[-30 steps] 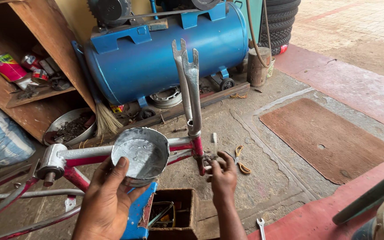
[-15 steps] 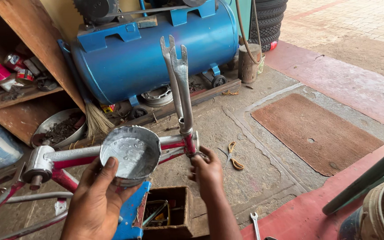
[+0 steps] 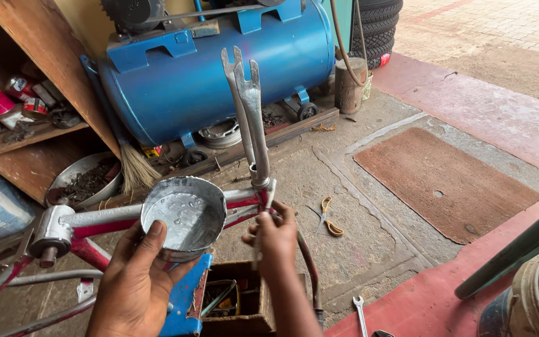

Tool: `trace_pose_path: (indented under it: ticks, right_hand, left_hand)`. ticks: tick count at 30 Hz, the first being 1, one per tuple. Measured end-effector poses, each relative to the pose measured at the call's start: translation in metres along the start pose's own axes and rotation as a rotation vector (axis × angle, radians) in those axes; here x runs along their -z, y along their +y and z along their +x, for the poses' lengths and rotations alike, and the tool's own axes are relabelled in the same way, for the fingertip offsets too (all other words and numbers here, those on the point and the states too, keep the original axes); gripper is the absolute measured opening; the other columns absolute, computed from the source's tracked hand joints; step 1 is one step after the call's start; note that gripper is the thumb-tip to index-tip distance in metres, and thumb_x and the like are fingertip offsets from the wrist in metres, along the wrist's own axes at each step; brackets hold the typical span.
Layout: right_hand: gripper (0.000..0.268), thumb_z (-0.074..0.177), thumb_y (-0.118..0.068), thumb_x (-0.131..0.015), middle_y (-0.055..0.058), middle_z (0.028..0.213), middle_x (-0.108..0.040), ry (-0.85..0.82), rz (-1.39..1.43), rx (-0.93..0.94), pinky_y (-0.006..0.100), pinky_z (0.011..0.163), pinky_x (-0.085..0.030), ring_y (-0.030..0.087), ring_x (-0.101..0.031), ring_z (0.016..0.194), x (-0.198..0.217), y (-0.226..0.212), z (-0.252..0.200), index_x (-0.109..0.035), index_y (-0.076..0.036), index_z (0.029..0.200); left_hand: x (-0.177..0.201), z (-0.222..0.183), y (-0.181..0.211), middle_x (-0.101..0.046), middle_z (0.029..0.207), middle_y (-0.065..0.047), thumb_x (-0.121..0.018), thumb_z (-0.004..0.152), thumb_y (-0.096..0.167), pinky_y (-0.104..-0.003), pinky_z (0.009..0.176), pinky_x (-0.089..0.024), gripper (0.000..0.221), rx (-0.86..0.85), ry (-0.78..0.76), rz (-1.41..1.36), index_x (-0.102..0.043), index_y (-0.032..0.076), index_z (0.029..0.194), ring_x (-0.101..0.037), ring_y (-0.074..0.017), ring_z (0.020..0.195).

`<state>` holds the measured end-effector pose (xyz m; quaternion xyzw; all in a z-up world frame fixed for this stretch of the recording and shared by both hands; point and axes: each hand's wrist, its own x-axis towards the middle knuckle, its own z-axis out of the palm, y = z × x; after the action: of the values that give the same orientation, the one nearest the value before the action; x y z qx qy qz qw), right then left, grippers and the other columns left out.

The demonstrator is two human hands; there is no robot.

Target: The person paints a bicycle frame with silver paint using a brush, applying it to different joints and sections of the frame.

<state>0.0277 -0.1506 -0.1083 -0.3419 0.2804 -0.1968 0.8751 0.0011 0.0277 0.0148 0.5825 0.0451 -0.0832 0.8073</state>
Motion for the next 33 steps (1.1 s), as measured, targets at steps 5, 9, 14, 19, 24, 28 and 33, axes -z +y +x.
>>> trace_pose_path:
  ticks: [5, 9, 14, 19, 24, 28, 33]
  right_hand:
    - [0.037, 0.097, -0.004, -0.054, 0.010, 0.101, -0.058, 0.018, -0.016, 0.202, 0.028, 0.051, -0.054, 0.013, -0.059, 0.070, -0.010, 0.026, -0.017, -0.048, -0.008, 0.133]
    - [0.033, 0.098, -0.006, -0.054, 0.009, 0.097, -0.056, 0.003, 0.116, 0.134, 0.025, 0.048, -0.052, 0.012, -0.056, 0.066, -0.003, 0.040, 0.006, -0.050, -0.007, 0.130]
    - [0.039, 0.095, -0.002, -0.056, 0.010, 0.098, -0.057, 0.076, 0.113, 0.024, 0.026, 0.047, -0.046, 0.013, -0.053, 0.065, 0.030, 0.058, 0.025, -0.048, -0.007, 0.132]
    - [0.041, 0.096, -0.002, -0.054, 0.011, 0.097, -0.058, 0.078, -0.067, 0.092, 0.026, 0.047, -0.048, 0.012, -0.055, 0.065, 0.047, 0.046, 0.033, -0.049, -0.006, 0.136]
    - [0.036, 0.097, -0.005, -0.055, 0.007, 0.089, -0.058, 0.088, -0.287, 0.047, 0.027, 0.045, -0.047, 0.011, -0.055, 0.060, 0.041, 0.045, 0.025, -0.056, -0.008, 0.132]
    - [0.041, 0.093, 0.000, -0.056, 0.009, 0.085, -0.059, 0.000, -0.084, 0.057, 0.026, 0.044, -0.045, 0.011, -0.053, 0.058, 0.047, 0.036, 0.030, -0.057, -0.007, 0.134]
    - [0.038, 0.095, -0.001, -0.057, 0.010, 0.085, -0.058, 0.065, -0.294, 0.047, 0.027, 0.043, -0.045, 0.013, -0.053, 0.058, 0.045, 0.038, 0.025, -0.057, -0.004, 0.133]
  left_hand:
    - [-0.003, -0.003, 0.005, -0.066, 0.127, -0.011, -0.060, 0.090, 0.027, -0.054, 0.096, -0.057, 0.051, 0.020, 0.019, 0.021, -0.053, 0.010, 0.137, -0.066, -0.0272, 0.118]
    - [-0.003, -0.004, 0.007, -0.066, 0.127, -0.011, -0.062, 0.091, 0.032, -0.054, 0.097, -0.057, 0.054, 0.014, 0.015, 0.030, -0.052, 0.008, 0.138, -0.066, -0.0266, 0.120]
    - [0.001, -0.001, 0.003, -0.065, 0.128, -0.010, -0.061, 0.088, 0.027, -0.054, 0.096, -0.057, 0.053, 0.014, 0.008, 0.014, -0.052, 0.008, 0.138, -0.065, -0.0271, 0.119]
    - [0.007, 0.003, 0.001, -0.067, 0.127, -0.010, -0.062, 0.089, 0.026, -0.053, 0.095, -0.056, 0.051, -0.017, -0.028, -0.013, -0.056, 0.010, 0.137, -0.066, -0.0265, 0.118]
    - [0.008, 0.003, -0.001, -0.068, 0.124, -0.008, -0.063, 0.089, 0.026, -0.052, 0.091, -0.055, 0.050, -0.023, -0.024, 0.001, -0.057, 0.010, 0.136, -0.066, -0.0262, 0.115]
    - [0.007, 0.000, -0.001, -0.068, 0.124, -0.008, -0.063, 0.088, 0.026, -0.051, 0.092, -0.057, 0.051, -0.019, -0.025, -0.003, -0.056, 0.011, 0.136, -0.067, -0.0253, 0.115]
    - [0.005, 0.000, 0.002, -0.067, 0.126, -0.006, -0.064, 0.087, 0.026, -0.053, 0.092, -0.056, 0.052, -0.028, -0.042, -0.002, -0.055, 0.011, 0.136, -0.065, -0.0234, 0.117]
